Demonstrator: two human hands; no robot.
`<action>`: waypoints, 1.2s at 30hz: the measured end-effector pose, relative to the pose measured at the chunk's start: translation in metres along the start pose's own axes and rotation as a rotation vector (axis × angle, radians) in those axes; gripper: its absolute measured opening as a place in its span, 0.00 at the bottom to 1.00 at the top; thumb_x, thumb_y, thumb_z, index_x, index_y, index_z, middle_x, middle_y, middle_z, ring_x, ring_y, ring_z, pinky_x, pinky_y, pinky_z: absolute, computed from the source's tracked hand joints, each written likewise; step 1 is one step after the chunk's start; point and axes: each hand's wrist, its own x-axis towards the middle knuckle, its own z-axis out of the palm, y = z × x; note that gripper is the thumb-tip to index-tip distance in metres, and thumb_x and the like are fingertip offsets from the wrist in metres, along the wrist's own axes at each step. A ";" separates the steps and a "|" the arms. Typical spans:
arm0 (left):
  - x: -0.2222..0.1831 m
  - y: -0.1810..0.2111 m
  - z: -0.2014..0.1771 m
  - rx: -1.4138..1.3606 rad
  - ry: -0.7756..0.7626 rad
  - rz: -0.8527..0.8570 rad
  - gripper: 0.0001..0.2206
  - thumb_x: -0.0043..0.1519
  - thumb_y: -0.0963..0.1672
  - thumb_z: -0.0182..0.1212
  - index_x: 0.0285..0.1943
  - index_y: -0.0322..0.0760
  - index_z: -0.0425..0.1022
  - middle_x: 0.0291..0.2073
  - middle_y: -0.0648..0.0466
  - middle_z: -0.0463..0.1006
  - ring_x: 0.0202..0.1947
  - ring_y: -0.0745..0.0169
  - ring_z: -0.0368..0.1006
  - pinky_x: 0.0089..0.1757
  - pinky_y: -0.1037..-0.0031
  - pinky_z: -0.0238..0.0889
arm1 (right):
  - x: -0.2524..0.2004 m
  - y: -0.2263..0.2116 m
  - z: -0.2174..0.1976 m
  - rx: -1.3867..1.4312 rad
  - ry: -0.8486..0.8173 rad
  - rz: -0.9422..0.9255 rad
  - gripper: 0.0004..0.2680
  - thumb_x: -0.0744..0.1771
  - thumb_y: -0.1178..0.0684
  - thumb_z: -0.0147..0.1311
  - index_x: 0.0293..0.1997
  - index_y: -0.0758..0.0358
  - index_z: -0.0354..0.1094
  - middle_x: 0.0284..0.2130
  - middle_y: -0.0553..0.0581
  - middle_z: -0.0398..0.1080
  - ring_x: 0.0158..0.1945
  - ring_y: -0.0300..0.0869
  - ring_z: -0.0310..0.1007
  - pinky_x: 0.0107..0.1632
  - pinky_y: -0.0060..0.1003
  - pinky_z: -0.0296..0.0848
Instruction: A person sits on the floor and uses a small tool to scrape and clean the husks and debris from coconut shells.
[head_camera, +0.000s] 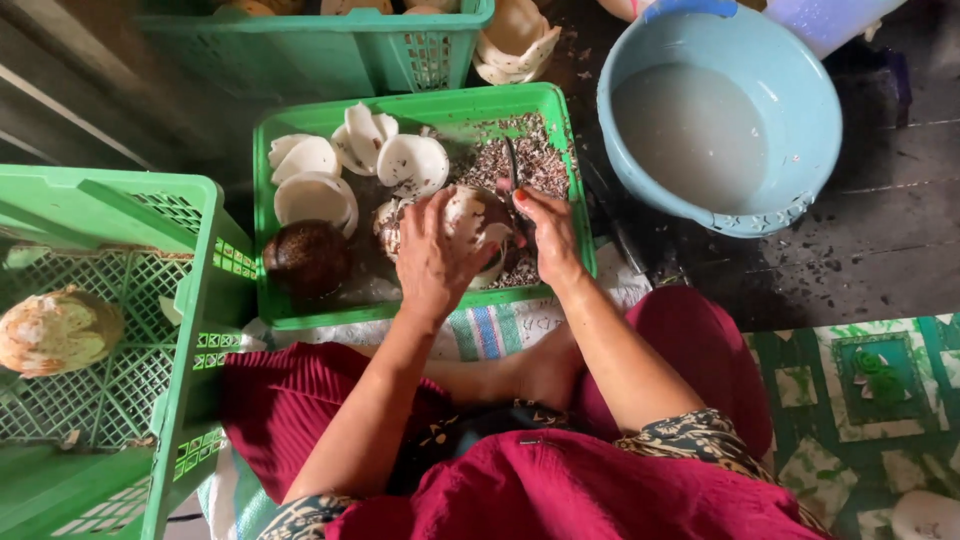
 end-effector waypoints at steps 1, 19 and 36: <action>-0.002 0.005 -0.002 0.001 -0.005 -0.004 0.43 0.47 0.54 0.79 0.72 0.48 0.59 0.54 0.46 0.65 0.52 0.36 0.70 0.45 0.49 0.72 | -0.002 -0.007 0.001 0.000 0.001 0.007 0.04 0.67 0.54 0.57 0.36 0.55 0.79 0.28 0.47 0.72 0.34 0.33 0.68 0.39 0.30 0.69; 0.017 0.024 -0.005 -0.048 -0.286 -0.387 0.36 0.45 0.54 0.68 0.66 0.62 0.60 0.55 0.51 0.71 0.51 0.38 0.76 0.52 0.51 0.70 | 0.005 0.032 0.005 -0.737 -0.049 -0.608 0.05 0.68 0.52 0.55 0.36 0.58 0.76 0.49 0.55 0.67 0.51 0.50 0.69 0.55 0.42 0.69; 0.018 0.001 0.023 -0.024 -0.182 -0.209 0.40 0.40 0.45 0.71 0.67 0.41 0.63 0.52 0.45 0.68 0.47 0.28 0.75 0.47 0.43 0.73 | 0.032 0.040 0.008 -0.370 0.017 -0.170 0.23 0.62 0.54 0.66 0.63 0.60 0.61 0.59 0.68 0.64 0.55 0.57 0.74 0.60 0.45 0.72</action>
